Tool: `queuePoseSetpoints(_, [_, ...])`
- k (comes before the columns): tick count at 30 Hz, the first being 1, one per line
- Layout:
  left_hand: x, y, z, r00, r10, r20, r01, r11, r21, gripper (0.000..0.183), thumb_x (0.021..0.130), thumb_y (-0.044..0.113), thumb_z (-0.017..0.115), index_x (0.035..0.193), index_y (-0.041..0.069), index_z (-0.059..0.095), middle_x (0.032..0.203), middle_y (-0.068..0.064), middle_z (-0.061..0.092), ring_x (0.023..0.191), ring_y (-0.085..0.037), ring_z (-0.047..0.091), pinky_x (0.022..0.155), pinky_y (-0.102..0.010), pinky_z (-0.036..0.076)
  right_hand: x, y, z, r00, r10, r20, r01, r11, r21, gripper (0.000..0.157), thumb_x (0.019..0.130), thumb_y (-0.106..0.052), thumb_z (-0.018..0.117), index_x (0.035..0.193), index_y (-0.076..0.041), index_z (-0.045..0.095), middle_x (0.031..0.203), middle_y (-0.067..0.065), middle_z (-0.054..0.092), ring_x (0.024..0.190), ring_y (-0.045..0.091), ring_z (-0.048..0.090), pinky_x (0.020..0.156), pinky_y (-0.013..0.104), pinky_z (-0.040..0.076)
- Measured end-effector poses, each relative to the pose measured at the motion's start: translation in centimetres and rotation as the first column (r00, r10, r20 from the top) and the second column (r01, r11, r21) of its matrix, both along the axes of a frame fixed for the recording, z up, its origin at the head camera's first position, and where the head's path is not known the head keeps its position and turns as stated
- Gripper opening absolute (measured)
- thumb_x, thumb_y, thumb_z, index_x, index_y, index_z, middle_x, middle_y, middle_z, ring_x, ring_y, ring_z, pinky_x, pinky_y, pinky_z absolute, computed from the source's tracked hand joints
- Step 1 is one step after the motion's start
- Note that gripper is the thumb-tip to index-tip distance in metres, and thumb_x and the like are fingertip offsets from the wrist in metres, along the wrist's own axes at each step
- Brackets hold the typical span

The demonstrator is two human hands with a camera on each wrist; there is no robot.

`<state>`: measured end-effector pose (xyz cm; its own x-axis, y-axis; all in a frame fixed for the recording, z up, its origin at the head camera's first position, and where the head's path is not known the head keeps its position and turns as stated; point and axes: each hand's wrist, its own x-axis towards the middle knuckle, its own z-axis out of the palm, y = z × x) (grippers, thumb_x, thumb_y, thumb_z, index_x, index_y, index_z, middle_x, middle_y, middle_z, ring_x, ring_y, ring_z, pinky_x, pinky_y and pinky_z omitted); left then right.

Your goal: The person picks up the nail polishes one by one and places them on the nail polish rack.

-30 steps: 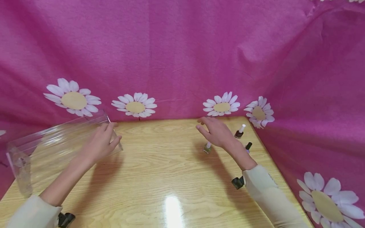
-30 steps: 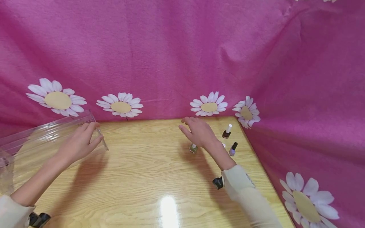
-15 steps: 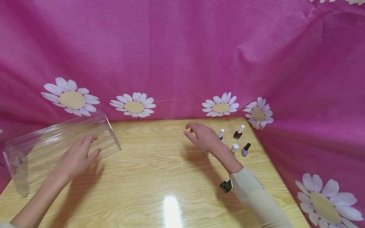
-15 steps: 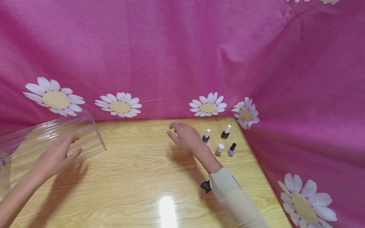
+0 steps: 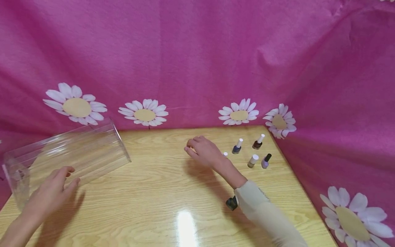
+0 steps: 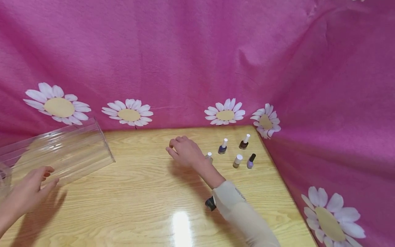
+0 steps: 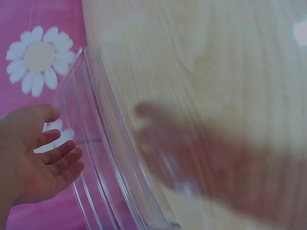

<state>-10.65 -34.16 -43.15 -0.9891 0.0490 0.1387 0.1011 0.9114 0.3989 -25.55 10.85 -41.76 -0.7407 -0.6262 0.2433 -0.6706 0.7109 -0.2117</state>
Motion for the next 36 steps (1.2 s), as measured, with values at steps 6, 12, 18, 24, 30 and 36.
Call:
queuePoseSetpoints(6, [1.4, -2.7, -0.1, 0.997, 0.045, 0.063, -0.043, 0.999, -0.024, 0.04, 0.102, 0.02, 0.055, 0.118, -0.016, 0.046, 0.112, -0.042, 0.049, 0.096, -0.057, 0.052, 0.072, -0.063, 0.044, 0.3, -2.0, -0.8, 0.998, 0.034, 0.054, -0.037, 0.999, 0.039, 0.024, 0.104, -0.03, 0.051, 0.105, -0.012, 0.067, 0.099, 0.0, 0.064, 0.093, 0.019, 0.056, 0.102, 0.039, 0.04])
queuePoseSetpoints(12, [2.7, -5.2, -1.5, 0.997, 0.074, -0.019, -0.075, 0.997, -0.023, 0.033, 0.099, 0.012, 0.057, 0.109, -0.018, 0.048, 0.102, -0.046, 0.052, 0.089, -0.062, 0.054, 0.071, -0.065, 0.043, 0.4, -3.0, -1.3, 0.996, 0.032, 0.087, -0.038, 0.997, 0.062, 0.025, 0.104, -0.032, 0.049, 0.108, -0.014, 0.066, 0.101, -0.001, 0.063, 0.099, 0.019, 0.056, 0.092, 0.035, 0.044])
queuePoseSetpoints(18, [3.9, -7.9, -4.4, 0.952, 0.118, -0.282, -0.119, 0.993, 0.013, 0.022, 0.095, 0.011, 0.058, 0.094, -0.01, 0.052, 0.077, -0.029, 0.056, 0.07, -0.047, 0.054, 0.059, -0.043, 0.04, 0.2, -4.3, -1.5, 0.998, 0.033, 0.058, -0.038, 0.996, 0.081, 0.025, 0.104, -0.033, 0.05, 0.107, -0.014, 0.065, 0.102, 0.0, 0.064, 0.098, 0.02, 0.055, 0.085, 0.034, 0.045])
queuePoseSetpoints(24, [3.9, -9.8, -5.7, 0.907, 0.088, -0.412, -0.074, 0.996, 0.048, 0.022, 0.092, 0.009, 0.058, 0.088, -0.012, 0.052, 0.069, -0.03, 0.054, 0.054, -0.04, 0.05, 0.05, -0.026, 0.031, -0.3, -6.2, -1.6, 0.999, 0.026, 0.047, -0.031, 0.995, 0.094, 0.025, 0.105, -0.037, 0.047, 0.106, -0.015, 0.06, 0.101, -0.003, 0.062, 0.095, 0.018, 0.052, 0.081, 0.033, 0.043])
queuePoseSetpoints(30, [4.4, -9.8, -5.7, 0.901, 0.151, -0.407, -0.128, 0.988, 0.085, 0.02, 0.091, 0.007, 0.054, 0.086, -0.012, 0.05, 0.071, -0.03, 0.053, 0.059, -0.031, 0.05, 0.056, -0.027, 0.03, -0.3, -8.3, -1.3, 0.998, 0.051, 0.031, -0.054, 0.992, 0.115, 0.025, 0.105, -0.035, 0.048, 0.105, -0.014, 0.061, 0.101, -0.002, 0.062, 0.097, 0.021, 0.054, 0.083, 0.032, 0.044])
queuePoseSetpoints(36, [5.2, -9.8, -5.8, 0.888, 0.211, -0.409, -0.179, 0.977, 0.115, 0.021, 0.09, 0.008, 0.052, 0.079, -0.009, 0.047, 0.062, -0.014, 0.045, 0.06, 0.004, 0.032, 0.049, -0.024, 0.026, -0.2, -10.7, -1.5, 0.997, 0.074, -0.024, -0.069, 0.981, 0.183, 0.03, 0.106, -0.039, 0.045, 0.106, -0.015, 0.063, 0.1, -0.002, 0.062, 0.095, 0.02, 0.054, 0.079, 0.033, 0.043])
